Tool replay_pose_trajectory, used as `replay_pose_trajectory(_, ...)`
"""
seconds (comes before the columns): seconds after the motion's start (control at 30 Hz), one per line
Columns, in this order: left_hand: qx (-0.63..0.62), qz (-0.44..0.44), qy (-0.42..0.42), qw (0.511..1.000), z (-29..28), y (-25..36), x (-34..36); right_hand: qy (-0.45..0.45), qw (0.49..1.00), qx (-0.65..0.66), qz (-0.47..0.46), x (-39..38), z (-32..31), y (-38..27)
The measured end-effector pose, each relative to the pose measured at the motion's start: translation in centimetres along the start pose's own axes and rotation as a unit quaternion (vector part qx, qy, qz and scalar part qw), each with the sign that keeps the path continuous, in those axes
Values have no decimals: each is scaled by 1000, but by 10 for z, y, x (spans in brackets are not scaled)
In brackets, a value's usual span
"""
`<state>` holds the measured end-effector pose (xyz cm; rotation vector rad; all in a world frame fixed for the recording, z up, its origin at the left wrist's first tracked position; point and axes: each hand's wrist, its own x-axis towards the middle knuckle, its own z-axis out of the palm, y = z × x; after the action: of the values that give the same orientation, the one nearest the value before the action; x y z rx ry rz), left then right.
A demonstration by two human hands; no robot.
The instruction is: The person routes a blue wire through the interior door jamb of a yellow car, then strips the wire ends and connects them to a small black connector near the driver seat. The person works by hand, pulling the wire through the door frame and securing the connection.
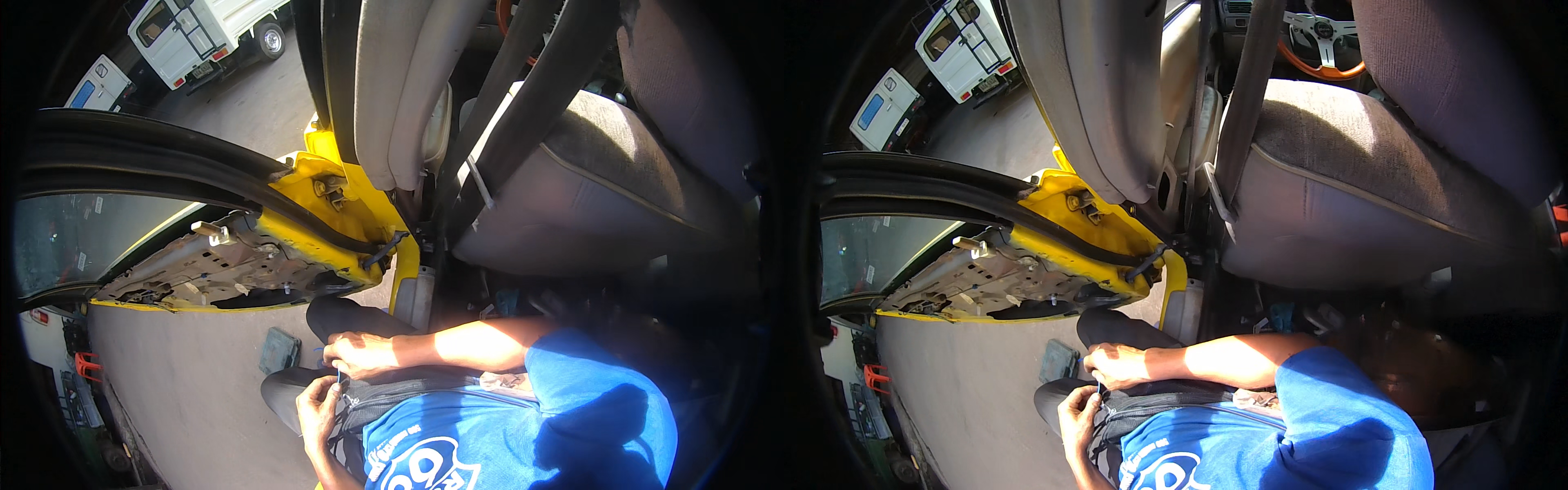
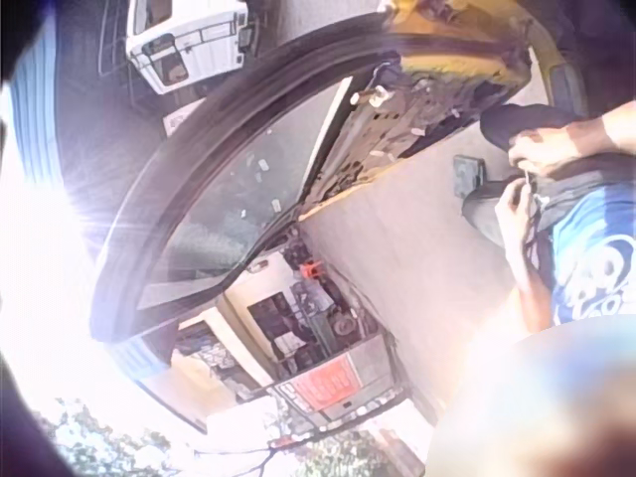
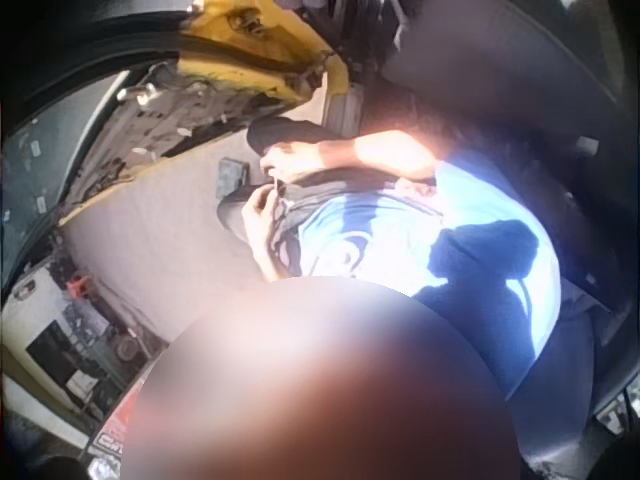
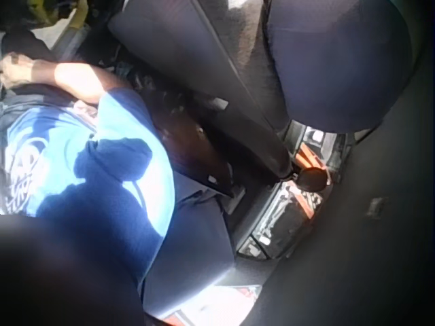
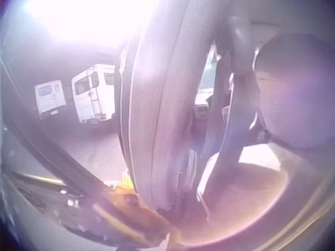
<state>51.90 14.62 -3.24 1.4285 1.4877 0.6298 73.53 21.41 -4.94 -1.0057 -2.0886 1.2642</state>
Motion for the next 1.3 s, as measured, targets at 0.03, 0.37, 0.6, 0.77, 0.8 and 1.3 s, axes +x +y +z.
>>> replay_pose_trajectory(0.03, 9, -25, 2, 1000, 1, 4, 1, 4, 1000, 15, 13, 0, -1, -3)
replay_pose_trajectory(0.37, 7, 78, -82, 994, 18, 30, 5, 100, 989, 93, 60, -15, -39, -9)
replay_pose_trajectory(0.6, -50, 110, -95, 988, 12, 17, 7, 115, 975, 99, 160, -31, -57, -18)
replay_pose_trajectory(0.77, -71, 148, -79, 983, 10, 20, 14, 118, 894, 349, 256, -37, -59, -21)
replay_pose_trajectory(0.8, -72, 141, -77, 984, 14, 26, 16, 132, 868, 393, 273, -39, -57, -23)
replay_pose_trajectory(1.3, 56, 272, 33, 960, 108, 138, 69, 312, 905, 276, 91, -85, -111, -14)
